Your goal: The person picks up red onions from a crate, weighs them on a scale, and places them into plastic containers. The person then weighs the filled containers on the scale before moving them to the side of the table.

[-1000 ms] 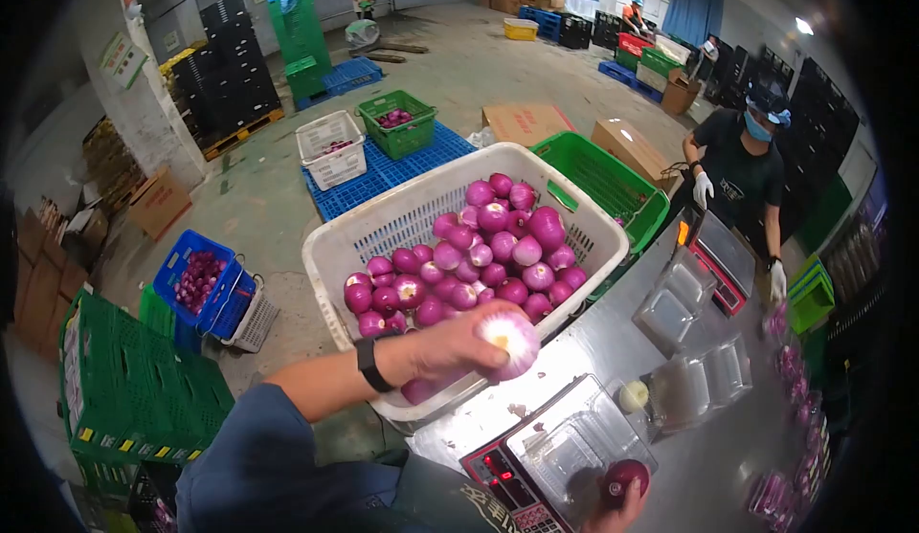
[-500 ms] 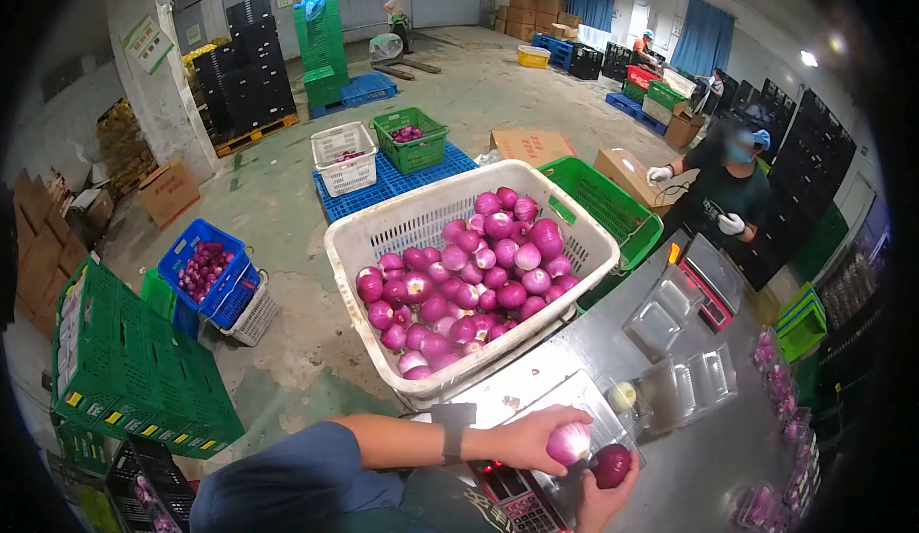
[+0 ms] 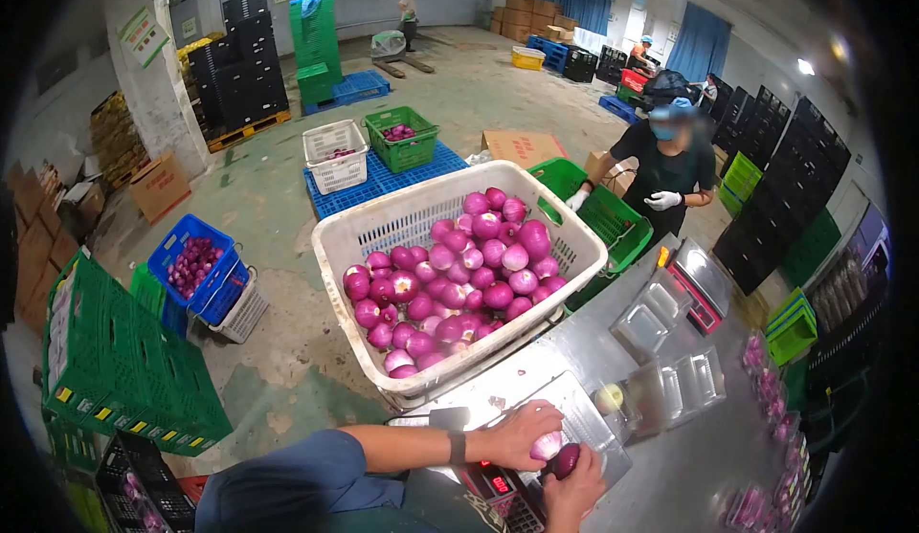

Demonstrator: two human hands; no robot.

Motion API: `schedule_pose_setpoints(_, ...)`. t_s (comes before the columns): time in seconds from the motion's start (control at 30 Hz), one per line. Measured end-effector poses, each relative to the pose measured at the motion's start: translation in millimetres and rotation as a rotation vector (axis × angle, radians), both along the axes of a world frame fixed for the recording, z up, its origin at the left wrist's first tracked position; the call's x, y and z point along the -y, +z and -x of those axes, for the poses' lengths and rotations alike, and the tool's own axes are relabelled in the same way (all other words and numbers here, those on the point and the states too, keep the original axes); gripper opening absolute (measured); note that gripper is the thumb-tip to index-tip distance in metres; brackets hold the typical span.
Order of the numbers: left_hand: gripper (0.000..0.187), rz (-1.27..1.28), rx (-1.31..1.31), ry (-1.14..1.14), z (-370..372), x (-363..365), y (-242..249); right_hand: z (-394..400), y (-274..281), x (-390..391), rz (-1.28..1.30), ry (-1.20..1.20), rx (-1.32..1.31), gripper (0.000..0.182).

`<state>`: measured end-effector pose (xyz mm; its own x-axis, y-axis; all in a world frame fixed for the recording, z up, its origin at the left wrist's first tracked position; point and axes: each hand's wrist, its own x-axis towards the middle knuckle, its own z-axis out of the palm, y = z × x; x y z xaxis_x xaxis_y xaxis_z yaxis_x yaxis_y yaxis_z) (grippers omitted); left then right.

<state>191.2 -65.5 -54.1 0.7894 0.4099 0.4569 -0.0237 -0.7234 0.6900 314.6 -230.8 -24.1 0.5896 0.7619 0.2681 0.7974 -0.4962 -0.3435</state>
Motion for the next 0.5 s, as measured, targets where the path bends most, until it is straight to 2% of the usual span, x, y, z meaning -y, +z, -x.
schedule_pose_setpoints(0.03, 0.070, 0.018, 0.033, -0.006, 2, 1, 0, 1, 0, -1, 0.026, -0.011, -0.032, 0.079)
schedule_pose_setpoints(0.13, 0.074, 0.119, 0.029, 0.029, 15, 3, 9, -12, -12, 6, -0.259, 0.108, -0.207, 0.063)
schedule_pose_setpoints(0.2, 0.079, 0.172, -0.021, 0.088, 29, 4, 16, -29, -18, 12, -0.328, 0.006, -0.164, 0.056)
schedule_pose_setpoints(0.27, 0.079, 0.456, -0.181, 0.123, 43, 4, 28, -45, -16, 14, -0.322, -0.116, -0.178, 0.053)
schedule_pose_setpoints(0.3, 0.079, 0.599, -0.262, 0.139, 46, 4, 31, -57, -19, 10, -0.363, -0.192, -0.291, 0.055)
schedule_pose_setpoints(0.33, 0.077, 0.407, -0.217, 0.201, 46, 7, 22, -73, -27, 1, -0.404, -0.271, -0.405, 0.058)
schedule_pose_setpoints(0.43, 0.071, 1.198, -0.438, 0.010, 59, 4, 23, -114, -33, -9, -0.529, -0.426, -0.891, 0.063)
schedule_pose_setpoints(0.5, 0.066, 1.365, -0.301, -0.085, 58, 9, -7, -130, -31, -12, -0.605, -0.493, -1.266, 0.066)
